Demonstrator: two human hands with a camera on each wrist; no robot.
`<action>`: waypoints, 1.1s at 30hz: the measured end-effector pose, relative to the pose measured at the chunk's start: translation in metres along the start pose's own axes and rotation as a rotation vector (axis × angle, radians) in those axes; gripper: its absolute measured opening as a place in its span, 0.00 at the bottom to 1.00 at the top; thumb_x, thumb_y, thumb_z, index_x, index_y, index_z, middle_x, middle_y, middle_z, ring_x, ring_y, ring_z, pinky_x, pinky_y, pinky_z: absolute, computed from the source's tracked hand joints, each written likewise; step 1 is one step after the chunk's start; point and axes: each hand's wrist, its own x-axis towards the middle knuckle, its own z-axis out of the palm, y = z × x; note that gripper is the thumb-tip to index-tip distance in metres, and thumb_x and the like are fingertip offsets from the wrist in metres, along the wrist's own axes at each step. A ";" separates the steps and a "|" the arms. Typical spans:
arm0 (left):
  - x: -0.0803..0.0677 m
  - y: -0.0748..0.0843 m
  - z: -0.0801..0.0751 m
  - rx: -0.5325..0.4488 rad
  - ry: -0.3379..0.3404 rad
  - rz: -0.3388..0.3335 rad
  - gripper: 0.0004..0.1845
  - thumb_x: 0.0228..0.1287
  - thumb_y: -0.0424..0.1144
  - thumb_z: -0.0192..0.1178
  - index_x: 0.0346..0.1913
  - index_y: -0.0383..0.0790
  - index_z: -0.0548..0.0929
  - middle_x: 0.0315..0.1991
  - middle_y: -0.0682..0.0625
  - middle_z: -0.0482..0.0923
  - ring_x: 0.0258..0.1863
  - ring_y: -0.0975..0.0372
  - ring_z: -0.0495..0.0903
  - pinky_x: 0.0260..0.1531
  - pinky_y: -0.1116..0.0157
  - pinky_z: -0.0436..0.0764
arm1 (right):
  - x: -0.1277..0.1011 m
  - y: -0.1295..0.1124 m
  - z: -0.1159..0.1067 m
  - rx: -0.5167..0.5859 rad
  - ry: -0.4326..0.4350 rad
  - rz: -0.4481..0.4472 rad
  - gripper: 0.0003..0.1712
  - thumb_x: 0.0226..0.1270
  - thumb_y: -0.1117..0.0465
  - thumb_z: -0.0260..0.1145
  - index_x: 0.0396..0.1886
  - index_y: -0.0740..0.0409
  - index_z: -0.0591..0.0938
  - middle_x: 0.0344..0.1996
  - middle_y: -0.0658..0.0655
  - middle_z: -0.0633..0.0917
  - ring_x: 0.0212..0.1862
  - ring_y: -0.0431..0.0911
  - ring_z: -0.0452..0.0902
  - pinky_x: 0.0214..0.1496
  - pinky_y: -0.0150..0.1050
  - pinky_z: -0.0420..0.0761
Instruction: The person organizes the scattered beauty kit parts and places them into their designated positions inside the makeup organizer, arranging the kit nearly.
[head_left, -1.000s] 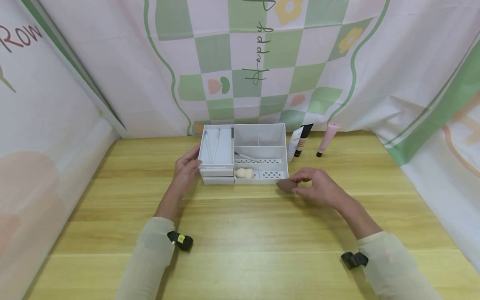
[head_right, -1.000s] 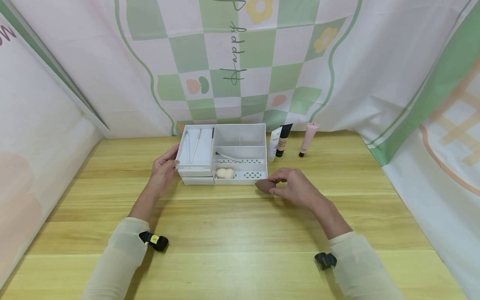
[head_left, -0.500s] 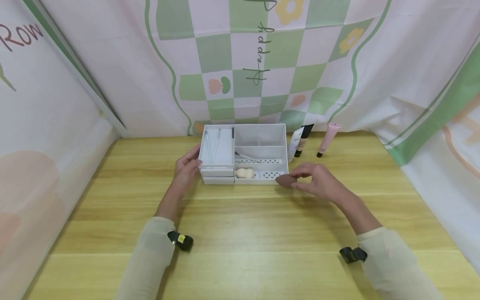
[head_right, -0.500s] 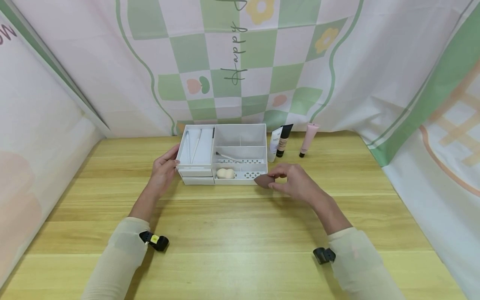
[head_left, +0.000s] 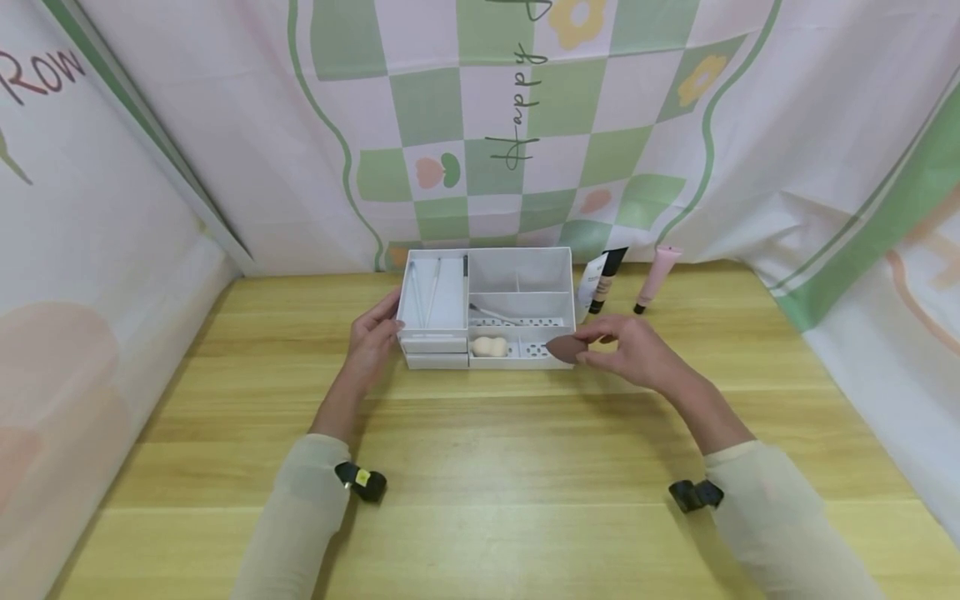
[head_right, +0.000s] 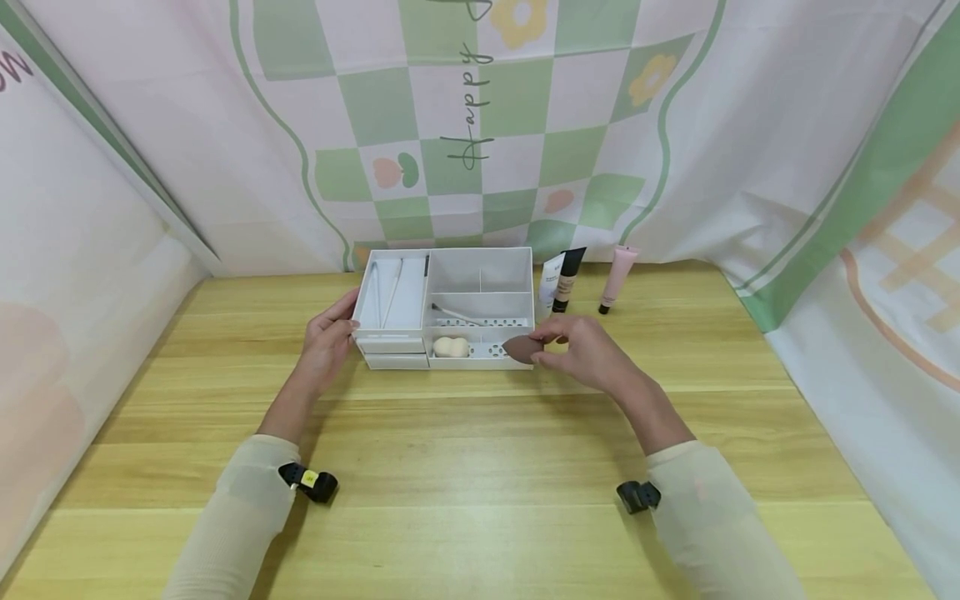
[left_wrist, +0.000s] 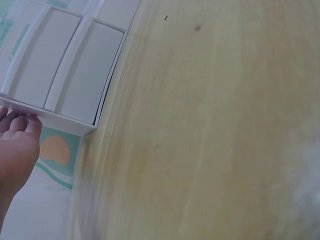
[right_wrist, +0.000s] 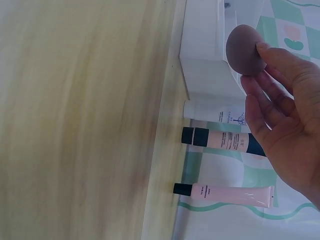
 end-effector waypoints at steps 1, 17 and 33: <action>0.000 0.000 0.000 0.004 0.000 -0.002 0.34 0.67 0.22 0.44 0.77 0.29 0.58 0.82 0.41 0.53 0.82 0.52 0.53 0.80 0.58 0.62 | 0.001 0.000 0.000 -0.002 0.001 -0.005 0.16 0.61 0.64 0.74 0.49 0.63 0.88 0.46 0.63 0.90 0.46 0.56 0.86 0.51 0.57 0.88; -0.001 0.001 0.001 0.009 0.010 -0.010 0.34 0.67 0.22 0.45 0.77 0.30 0.58 0.82 0.42 0.54 0.82 0.53 0.54 0.81 0.58 0.61 | 0.019 0.002 0.005 -0.003 -0.008 -0.009 0.15 0.63 0.66 0.73 0.49 0.63 0.88 0.46 0.63 0.90 0.48 0.56 0.86 0.46 0.51 0.87; -0.001 0.002 0.001 0.002 -0.001 0.004 0.34 0.67 0.22 0.45 0.77 0.28 0.57 0.82 0.40 0.54 0.82 0.52 0.54 0.80 0.56 0.61 | 0.035 -0.006 0.015 -0.098 -0.097 -0.029 0.16 0.62 0.67 0.72 0.49 0.65 0.87 0.44 0.62 0.90 0.45 0.52 0.85 0.49 0.52 0.88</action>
